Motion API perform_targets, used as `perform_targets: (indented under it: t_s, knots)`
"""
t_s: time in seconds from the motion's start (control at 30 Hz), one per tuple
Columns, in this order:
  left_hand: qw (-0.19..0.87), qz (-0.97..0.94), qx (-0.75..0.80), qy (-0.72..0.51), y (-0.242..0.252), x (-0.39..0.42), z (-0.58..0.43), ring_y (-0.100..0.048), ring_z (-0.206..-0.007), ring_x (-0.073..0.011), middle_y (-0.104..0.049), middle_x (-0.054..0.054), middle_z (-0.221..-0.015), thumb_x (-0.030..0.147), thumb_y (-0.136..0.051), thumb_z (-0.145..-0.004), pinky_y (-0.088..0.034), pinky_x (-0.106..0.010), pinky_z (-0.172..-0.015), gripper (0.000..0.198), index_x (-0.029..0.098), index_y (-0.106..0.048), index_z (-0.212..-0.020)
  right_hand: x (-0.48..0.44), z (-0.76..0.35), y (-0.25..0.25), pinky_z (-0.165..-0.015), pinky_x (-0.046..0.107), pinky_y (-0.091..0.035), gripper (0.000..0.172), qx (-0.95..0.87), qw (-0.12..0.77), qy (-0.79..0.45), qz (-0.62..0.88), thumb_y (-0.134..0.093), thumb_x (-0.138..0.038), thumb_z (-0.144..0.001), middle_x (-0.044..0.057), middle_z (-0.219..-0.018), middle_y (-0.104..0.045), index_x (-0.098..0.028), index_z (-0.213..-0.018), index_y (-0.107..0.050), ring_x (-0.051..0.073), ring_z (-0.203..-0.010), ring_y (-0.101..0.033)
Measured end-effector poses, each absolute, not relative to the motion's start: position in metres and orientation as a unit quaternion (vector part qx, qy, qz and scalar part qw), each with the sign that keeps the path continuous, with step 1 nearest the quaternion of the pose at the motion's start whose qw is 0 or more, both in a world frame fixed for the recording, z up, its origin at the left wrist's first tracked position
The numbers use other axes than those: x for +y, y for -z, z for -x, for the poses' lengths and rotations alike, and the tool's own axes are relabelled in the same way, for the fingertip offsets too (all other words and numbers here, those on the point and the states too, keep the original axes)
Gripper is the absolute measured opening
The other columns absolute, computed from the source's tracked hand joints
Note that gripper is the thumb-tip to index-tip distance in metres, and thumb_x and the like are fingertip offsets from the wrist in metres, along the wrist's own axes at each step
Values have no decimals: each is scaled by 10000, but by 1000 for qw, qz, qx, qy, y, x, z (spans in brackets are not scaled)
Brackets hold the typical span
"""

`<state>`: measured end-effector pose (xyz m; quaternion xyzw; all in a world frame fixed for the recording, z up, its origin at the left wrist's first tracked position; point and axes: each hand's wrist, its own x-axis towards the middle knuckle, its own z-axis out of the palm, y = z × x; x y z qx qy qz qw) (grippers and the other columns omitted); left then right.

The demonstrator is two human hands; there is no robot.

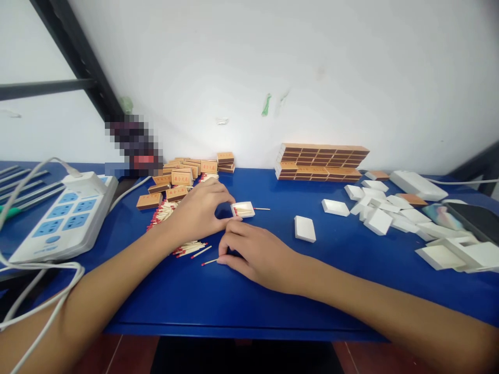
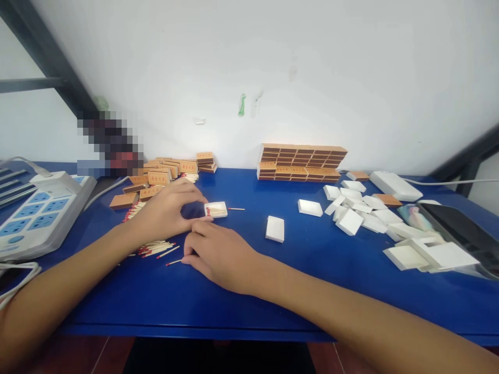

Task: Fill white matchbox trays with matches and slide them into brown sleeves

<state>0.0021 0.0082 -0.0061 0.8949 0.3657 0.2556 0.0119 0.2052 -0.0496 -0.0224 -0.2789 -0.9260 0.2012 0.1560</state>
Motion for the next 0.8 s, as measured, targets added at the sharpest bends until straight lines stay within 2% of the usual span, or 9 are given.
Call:
perform_targets:
  t_s: [0.13,0.23,0.33,0.43,0.57,0.7,0.8]
  knots:
    - [-13,-892,378,-247,4,10,1,-646,-1002,-284,-750,-89,-973,422,-756,-940,-517,-440,-890,250,183,-773,-1011,-38,-221,16,-816,336,-516,168,-927,129,-166,311,-593,-300,-1081,72,-1099,-650,-189,-991,-683,197,-946,-652]
    - [-49,-882,395,-253,1,11,3,-646,-1002,-286,-746,-90,-965,460,-754,-939,-507,-439,-904,287,179,-769,-992,-19,-250,13,-762,322,-491,160,-910,152,-122,365,-543,-264,-1092,72,-1082,-637,-194,-1010,-662,181,-851,-627]
    - [-76,-864,416,-272,-2,13,5,-649,-985,-281,-749,-85,-949,466,-737,-950,-499,-436,-914,285,182,-763,-954,2,-277,13,-739,324,-466,128,-884,173,-71,429,-542,-244,-1078,68,-1055,-619,-200,-1025,-650,189,-827,-611]
    - [-83,-858,422,-282,-2,14,6,-651,-969,-273,-753,-77,-946,459,-724,-959,-497,-436,-921,272,189,-755,-947,15,-290,17,-692,318,-440,146,-877,143,-56,455,-535,-264,-1076,62,-1029,-616,-206,-1005,-648,186,-783,-598]
    - [-77,-861,417,-280,0,13,5,-647,-988,-279,-747,-77,-945,464,-724,-956,-503,-431,-920,270,197,-758,-978,16,-289,21,-674,326,-420,164,-875,116,-43,468,-512,-286,-1085,63,-1028,-621,-201,-1017,-635,192,-772,-590]
    - [-80,-861,423,-271,0,11,3,-642,-964,-275,-743,-73,-932,471,-716,-958,-500,-438,-924,281,195,-766,-956,14,-285,21,-700,331,-439,178,-866,129,-59,480,-548,-362,-1080,73,-1079,-632,-199,-1087,-622,203,-812,-607]
    - [-70,-865,416,-271,-1,10,3,-645,-990,-276,-744,-79,-960,466,-727,-954,-505,-432,-913,285,186,-772,-979,15,-284,21,-730,331,-451,162,-866,124,-85,477,-525,-323,-1085,70,-1069,-636,-205,-1052,-632,204,-833,-618]
